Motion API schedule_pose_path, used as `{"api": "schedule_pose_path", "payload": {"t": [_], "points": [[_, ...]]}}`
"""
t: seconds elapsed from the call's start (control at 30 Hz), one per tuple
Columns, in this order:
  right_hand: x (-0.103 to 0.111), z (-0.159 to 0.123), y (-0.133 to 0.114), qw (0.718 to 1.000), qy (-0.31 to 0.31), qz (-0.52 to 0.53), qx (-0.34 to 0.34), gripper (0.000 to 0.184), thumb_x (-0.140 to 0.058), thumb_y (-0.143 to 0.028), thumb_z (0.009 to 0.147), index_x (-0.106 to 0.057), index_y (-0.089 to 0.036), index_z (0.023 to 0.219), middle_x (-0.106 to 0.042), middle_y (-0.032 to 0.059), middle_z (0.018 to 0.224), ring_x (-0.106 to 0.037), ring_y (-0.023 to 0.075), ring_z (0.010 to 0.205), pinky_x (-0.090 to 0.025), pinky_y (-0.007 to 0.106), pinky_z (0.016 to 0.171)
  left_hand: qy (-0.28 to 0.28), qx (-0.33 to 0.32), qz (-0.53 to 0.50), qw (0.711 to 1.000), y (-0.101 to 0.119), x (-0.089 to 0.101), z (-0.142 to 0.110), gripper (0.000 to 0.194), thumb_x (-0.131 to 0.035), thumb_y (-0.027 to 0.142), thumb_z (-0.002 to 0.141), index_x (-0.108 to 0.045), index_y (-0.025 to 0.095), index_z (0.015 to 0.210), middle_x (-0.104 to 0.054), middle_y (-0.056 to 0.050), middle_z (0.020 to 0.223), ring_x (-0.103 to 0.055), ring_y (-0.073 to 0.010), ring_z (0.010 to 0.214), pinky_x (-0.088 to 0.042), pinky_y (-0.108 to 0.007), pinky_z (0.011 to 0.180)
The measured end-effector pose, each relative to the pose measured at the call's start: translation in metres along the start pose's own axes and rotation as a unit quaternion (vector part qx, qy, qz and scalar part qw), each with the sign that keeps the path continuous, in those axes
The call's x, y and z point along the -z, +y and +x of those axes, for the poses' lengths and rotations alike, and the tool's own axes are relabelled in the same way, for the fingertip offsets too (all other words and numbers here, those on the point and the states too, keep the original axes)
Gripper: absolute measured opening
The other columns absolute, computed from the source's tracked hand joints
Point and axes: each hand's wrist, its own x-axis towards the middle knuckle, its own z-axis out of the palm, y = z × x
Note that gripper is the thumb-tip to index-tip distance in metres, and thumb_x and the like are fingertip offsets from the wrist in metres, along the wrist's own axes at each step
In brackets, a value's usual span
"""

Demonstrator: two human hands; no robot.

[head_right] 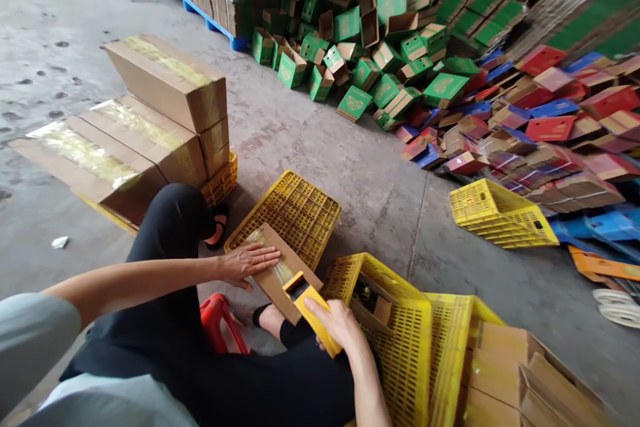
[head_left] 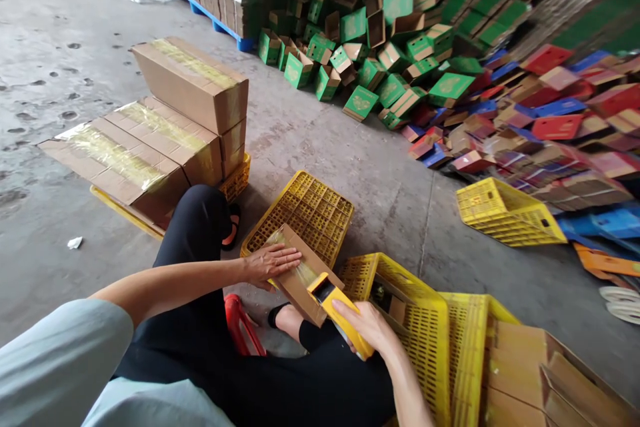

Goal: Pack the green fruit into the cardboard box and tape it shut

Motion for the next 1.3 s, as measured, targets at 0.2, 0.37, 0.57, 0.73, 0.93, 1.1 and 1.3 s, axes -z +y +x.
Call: {"api": "schedule_pose_path", "payload": {"t": [0.2,0.37,0.57,0.73,0.93,1.1,1.3], "points": [[-0.008,0.004,-0.006,1.0,0.004,0.025,0.001,0.052,-0.054,-0.062,0.1,-0.063,-0.019,0.073,-0.067,0.0086,0.055,-0.065,0.0192,0.044,-0.055,0.028,0.045,0.037,-0.03,0.03,0.998,-0.016,-0.003,-0.001,0.07,-0.044,0.053,0.11,-0.03,0.017,0.168,-0.037,-0.018,0.17,-0.029,-0.0287,0.161,-0.027,-0.048,0.129],[-0.015,0.015,-0.024,0.998,-0.004,0.051,0.039,0.051,-0.058,-0.063,0.096,-0.063,-0.02,0.068,-0.066,0.0097,0.054,-0.067,0.0213,0.047,-0.057,0.03,0.048,0.004,-0.01,0.039,0.999,-0.054,0.031,-0.009,0.06,-0.047,0.048,0.11,-0.044,0.019,0.162,-0.047,-0.017,0.164,-0.039,-0.0278,0.156,-0.031,-0.044,0.127],[-0.021,0.028,-0.029,0.998,-0.008,0.043,0.052,0.058,-0.05,-0.067,0.098,-0.063,-0.022,0.064,-0.068,0.0112,0.055,-0.069,0.0216,0.049,-0.059,0.03,0.049,-0.068,0.008,0.024,0.997,-0.031,0.05,0.001,0.096,-0.064,0.056,0.096,-0.02,0.013,0.17,-0.023,-0.02,0.175,-0.025,-0.0341,0.162,-0.022,-0.05,0.13],[-0.026,0.022,-0.027,0.998,-0.004,0.051,0.044,0.056,-0.05,-0.067,0.099,-0.063,-0.021,0.07,-0.069,0.0104,0.057,-0.071,0.0222,0.049,-0.059,0.031,0.049,-0.041,-0.003,-0.028,0.999,0.002,0.017,0.018,0.104,-0.058,0.064,0.095,-0.01,0.014,0.172,-0.016,-0.018,0.177,-0.017,-0.0347,0.164,-0.012,-0.052,0.132],[-0.024,0.006,-0.018,0.997,-0.01,0.074,0.027,0.05,-0.052,-0.066,0.099,-0.061,-0.022,0.078,-0.069,0.0094,0.059,-0.069,0.0209,0.049,-0.057,0.029,0.047,-0.027,-0.001,-0.048,0.998,-0.004,0.007,0.018,0.104,-0.06,0.061,0.094,-0.011,0.013,0.172,-0.019,-0.018,0.176,-0.018,-0.0353,0.164,-0.011,-0.054,0.132],[-0.018,-0.009,-0.004,0.997,-0.03,0.076,0.014,0.05,-0.048,-0.065,0.101,-0.062,-0.022,0.079,-0.067,0.0089,0.059,-0.069,0.0218,0.051,-0.057,0.031,0.049,-0.032,0.001,-0.041,0.999,-0.005,0.011,0.018,0.104,-0.059,0.061,0.094,-0.01,0.013,0.172,-0.019,-0.018,0.176,-0.017,-0.034,0.164,-0.01,-0.052,0.132],[-0.02,-0.007,-0.005,0.997,-0.029,0.068,0.015,0.051,-0.048,-0.066,0.1,-0.059,-0.022,0.077,-0.067,0.0107,0.06,-0.067,0.0228,0.052,-0.06,0.036,0.054,-0.062,0.014,-0.016,0.998,0.01,0.013,0.023,0.112,-0.069,0.061,0.087,-0.013,0.013,0.172,-0.016,-0.017,0.177,-0.011,-0.0378,0.164,-0.011,-0.056,0.131]]}}
